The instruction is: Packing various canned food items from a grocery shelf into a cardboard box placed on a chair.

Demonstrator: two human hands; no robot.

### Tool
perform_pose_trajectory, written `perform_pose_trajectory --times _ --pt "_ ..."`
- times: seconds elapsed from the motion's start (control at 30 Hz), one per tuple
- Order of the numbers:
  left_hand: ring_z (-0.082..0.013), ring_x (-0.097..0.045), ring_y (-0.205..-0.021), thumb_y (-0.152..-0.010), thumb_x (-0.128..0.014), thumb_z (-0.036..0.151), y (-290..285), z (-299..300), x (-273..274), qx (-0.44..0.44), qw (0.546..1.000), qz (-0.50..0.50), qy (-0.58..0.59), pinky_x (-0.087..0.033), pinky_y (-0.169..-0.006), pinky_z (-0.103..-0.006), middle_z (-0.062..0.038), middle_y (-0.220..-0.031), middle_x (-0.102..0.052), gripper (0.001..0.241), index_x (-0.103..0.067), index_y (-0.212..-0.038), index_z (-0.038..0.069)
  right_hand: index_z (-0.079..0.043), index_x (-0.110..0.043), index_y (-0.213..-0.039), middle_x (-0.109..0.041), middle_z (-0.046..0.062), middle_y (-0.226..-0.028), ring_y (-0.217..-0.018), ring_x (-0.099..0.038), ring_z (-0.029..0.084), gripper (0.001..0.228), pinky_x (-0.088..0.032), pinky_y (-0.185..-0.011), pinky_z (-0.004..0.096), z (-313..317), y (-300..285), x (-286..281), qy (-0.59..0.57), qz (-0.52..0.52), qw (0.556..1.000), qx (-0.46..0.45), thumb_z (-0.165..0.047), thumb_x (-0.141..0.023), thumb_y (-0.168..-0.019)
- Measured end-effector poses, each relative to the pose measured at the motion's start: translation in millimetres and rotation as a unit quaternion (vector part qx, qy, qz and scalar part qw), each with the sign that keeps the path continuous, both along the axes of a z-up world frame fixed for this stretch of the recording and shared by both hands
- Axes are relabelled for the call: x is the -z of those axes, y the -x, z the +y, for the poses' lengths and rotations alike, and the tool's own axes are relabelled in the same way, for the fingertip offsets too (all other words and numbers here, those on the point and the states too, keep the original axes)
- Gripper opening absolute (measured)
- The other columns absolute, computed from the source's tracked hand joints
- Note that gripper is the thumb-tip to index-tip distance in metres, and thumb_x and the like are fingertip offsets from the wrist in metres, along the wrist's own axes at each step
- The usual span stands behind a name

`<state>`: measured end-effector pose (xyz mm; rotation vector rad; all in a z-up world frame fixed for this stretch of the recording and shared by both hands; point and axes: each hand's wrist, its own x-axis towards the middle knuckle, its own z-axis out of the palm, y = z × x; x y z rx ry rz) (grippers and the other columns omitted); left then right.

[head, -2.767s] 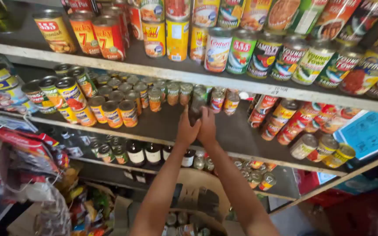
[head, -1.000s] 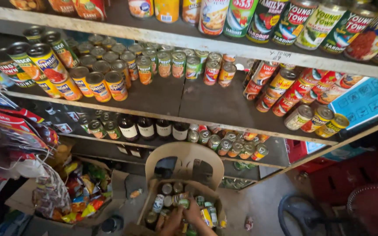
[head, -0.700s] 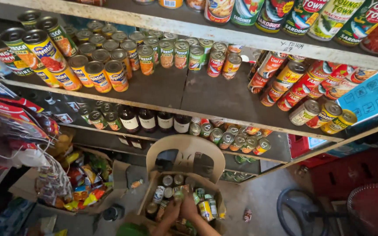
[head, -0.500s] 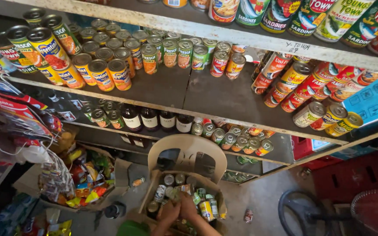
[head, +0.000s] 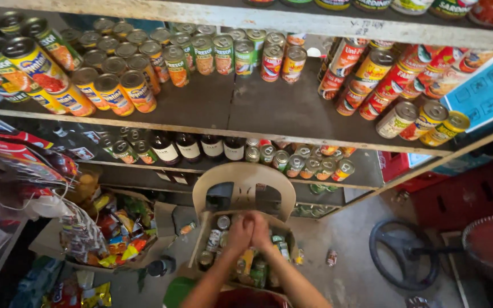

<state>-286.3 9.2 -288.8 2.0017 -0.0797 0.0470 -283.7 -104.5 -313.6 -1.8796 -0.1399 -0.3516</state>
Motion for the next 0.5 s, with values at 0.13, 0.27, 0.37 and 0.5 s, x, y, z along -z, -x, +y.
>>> perform_pose_trajectory --times 0.13,0.27,0.37,0.5 --pt "-0.0386 -0.064 -0.103 -0.095 -0.061 0.032 -54 -32 -83 0.082 0.996 0.004 0.028 -0.052 -0.086 -0.0451 -0.02 -0.115 -0.066 0.041 -0.063 -0.129 0.008 -0.003 -0.067 -0.114 -0.072 0.012 -0.098 -0.09 -0.069 0.022 0.028 -0.055 -0.081 0.036 -22 -32 -134 -0.002 0.011 0.997 0.077 -0.022 -0.056 -0.096" --pt "-0.0349 -0.068 -0.102 -0.091 -0.065 0.024 -104 -74 -161 0.079 0.984 -0.144 0.064 -0.054 -0.09 -0.0433 -0.02 -0.111 -0.068 0.038 -0.063 -0.124 0.003 0.002 -0.056 -0.125 -0.068 0.011 -0.101 -0.089 -0.065 0.02 0.041 -0.053 -0.077 0.033 -66 -90 -172 -0.193 -0.115 0.974 0.013 -0.026 -0.061 -0.095" --pt "-0.0372 -0.068 -0.1 -0.09 -0.066 0.019 -129 -102 -225 0.097 0.961 -0.249 0.067 -0.055 -0.088 -0.0433 -0.022 -0.11 -0.068 0.037 -0.062 -0.123 0.002 0.0 -0.058 -0.13 -0.069 0.01 -0.1 -0.087 -0.065 0.017 0.033 -0.054 -0.075 0.032 -107 -136 -191 -0.369 -0.046 0.928 0.019 -0.022 -0.057 -0.105" --pt "-0.0366 -0.072 -0.092 -0.094 -0.07 0.023 -149 -134 -299 0.115 0.942 -0.296 0.107 -0.057 -0.08 -0.0435 -0.02 -0.101 -0.072 0.032 -0.063 -0.119 0.003 -0.008 -0.049 -0.143 -0.068 0.01 -0.094 -0.084 -0.068 0.018 0.053 -0.057 -0.072 0.032 -136 -135 -307 -0.01 -0.121 0.977 0.174 -0.01 -0.065 -0.092"
